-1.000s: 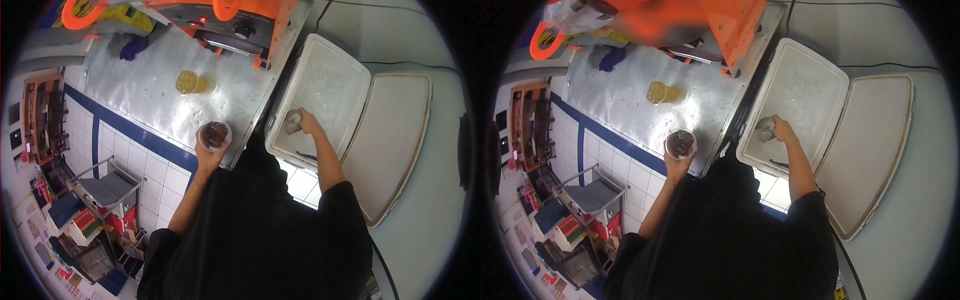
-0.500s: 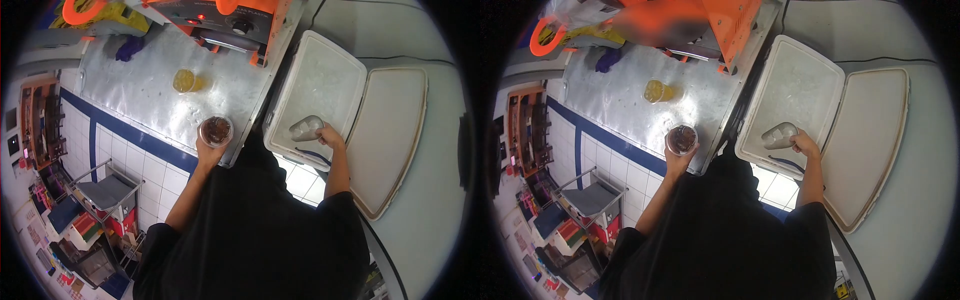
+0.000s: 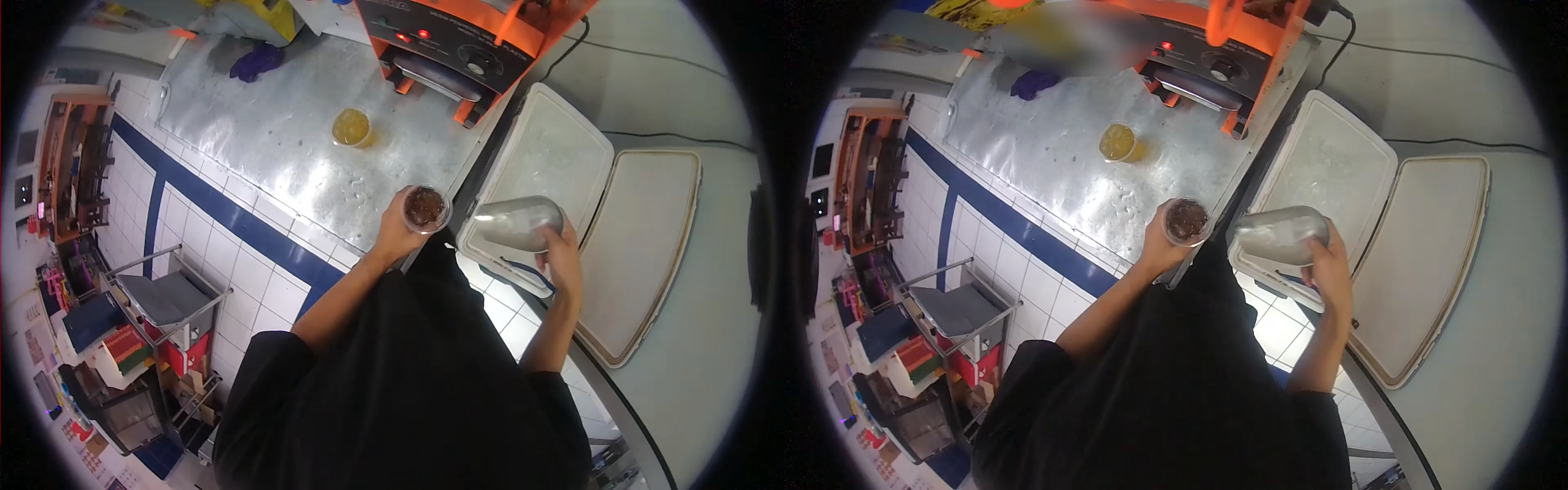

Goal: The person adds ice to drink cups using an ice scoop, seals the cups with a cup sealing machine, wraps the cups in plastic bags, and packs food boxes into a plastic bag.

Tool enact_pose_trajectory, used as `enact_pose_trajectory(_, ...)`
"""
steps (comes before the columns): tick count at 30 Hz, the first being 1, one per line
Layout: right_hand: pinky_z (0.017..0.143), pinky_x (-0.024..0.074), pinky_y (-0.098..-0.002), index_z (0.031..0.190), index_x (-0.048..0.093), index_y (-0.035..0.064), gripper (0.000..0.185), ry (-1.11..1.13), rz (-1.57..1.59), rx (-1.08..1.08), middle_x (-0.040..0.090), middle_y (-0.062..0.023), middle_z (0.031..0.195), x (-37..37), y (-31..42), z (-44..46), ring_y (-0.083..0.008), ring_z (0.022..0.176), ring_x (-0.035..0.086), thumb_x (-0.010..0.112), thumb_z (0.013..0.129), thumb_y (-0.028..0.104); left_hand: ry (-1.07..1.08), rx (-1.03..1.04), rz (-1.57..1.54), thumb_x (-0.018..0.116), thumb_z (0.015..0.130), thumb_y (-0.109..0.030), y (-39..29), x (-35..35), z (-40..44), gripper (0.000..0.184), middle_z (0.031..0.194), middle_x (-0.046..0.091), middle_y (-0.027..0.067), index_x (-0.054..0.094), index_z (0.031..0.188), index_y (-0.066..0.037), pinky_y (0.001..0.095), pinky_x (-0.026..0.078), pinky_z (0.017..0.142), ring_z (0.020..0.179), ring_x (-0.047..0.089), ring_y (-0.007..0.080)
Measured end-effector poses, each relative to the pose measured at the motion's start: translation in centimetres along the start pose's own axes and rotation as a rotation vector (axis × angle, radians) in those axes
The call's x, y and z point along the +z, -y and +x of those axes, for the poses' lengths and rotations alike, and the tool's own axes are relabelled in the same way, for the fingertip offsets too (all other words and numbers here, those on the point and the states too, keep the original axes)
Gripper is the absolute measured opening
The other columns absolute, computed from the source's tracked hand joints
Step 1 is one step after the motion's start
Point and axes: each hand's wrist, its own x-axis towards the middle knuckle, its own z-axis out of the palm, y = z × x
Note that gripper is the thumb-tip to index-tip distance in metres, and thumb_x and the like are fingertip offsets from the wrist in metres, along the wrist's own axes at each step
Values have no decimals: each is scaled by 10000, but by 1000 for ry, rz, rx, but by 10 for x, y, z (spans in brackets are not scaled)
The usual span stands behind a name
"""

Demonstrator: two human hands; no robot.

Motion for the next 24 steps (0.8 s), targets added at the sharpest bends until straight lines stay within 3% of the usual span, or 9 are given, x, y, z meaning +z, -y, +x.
enact_pose_trajectory(3, 347, 348, -263, 1254, 543, 17, 336, 25, 1, -112, 564, -62, 747, 48, 11, 1, -119, 409, 442, 465, 933, 77, 7, 7, -52, 878, 694, -213, -8, 2, 2, 732, 1227, 635, 175, 525, 1304, -17, 386, 510, 978, 1135, 641, 308)
enact_pose_trajectory(7, 338, 362, -271, 1302, 514, 6, 325, 58, -85, -85, 591, -87, 776, 78, 8, 12, -105, 403, 458, 445, 990, 69, 0, 33, -141, 870, 677, -162, -5, -4, 3, 738, 1232, 631, 185, 518, 1312, -28, 401, 500, 999, 1153, 629, 331)
enact_pose_trajectory(11, 345, 366, -269, 1264, 523, 9, 307, 103, 16, -38, 585, -80, 779, 80, -12, 26, -115, 416, 467, 488, 975, 103, -56, -4, -175, 906, 667, -184, 6, -11, -3, 766, 1223, 642, 147, 532, 1318, -33, 382, 517, 982, 1136, 649, 275)
enact_pose_trajectory(18, 334, 328, -263, 1125, 513, 41, 260, 85, 224, 158, 570, -79, 781, 79, -39, 35, -131, 407, 458, 603, 923, 178, -57, 29, -195, 893, 682, -184, 18, -20, -7, 749, 1231, 641, 148, 527, 1318, -29, 372, 513, 985, 1131, 655, 266)
enact_pose_trajectory(21, 336, 286, -258, 1090, 531, 41, 278, 66, 241, 109, 597, -76, 771, 77, -41, 30, -126, 403, 445, 638, 912, 226, -61, 55, -136, 892, 683, -184, 18, -22, -8, 752, 1230, 644, 147, 522, 1318, -23, 372, 510, 988, 1125, 658, 261)
enact_pose_trajectory(24, 340, 321, -268, 1138, 506, 37, 300, 63, 244, 82, 576, -78, 782, 71, -34, 23, -136, 422, 476, 631, 913, 190, -50, 8, -166, 889, 689, -185, 16, -22, -8, 747, 1217, 653, 148, 520, 1315, -17, 367, 506, 991, 1124, 657, 257)
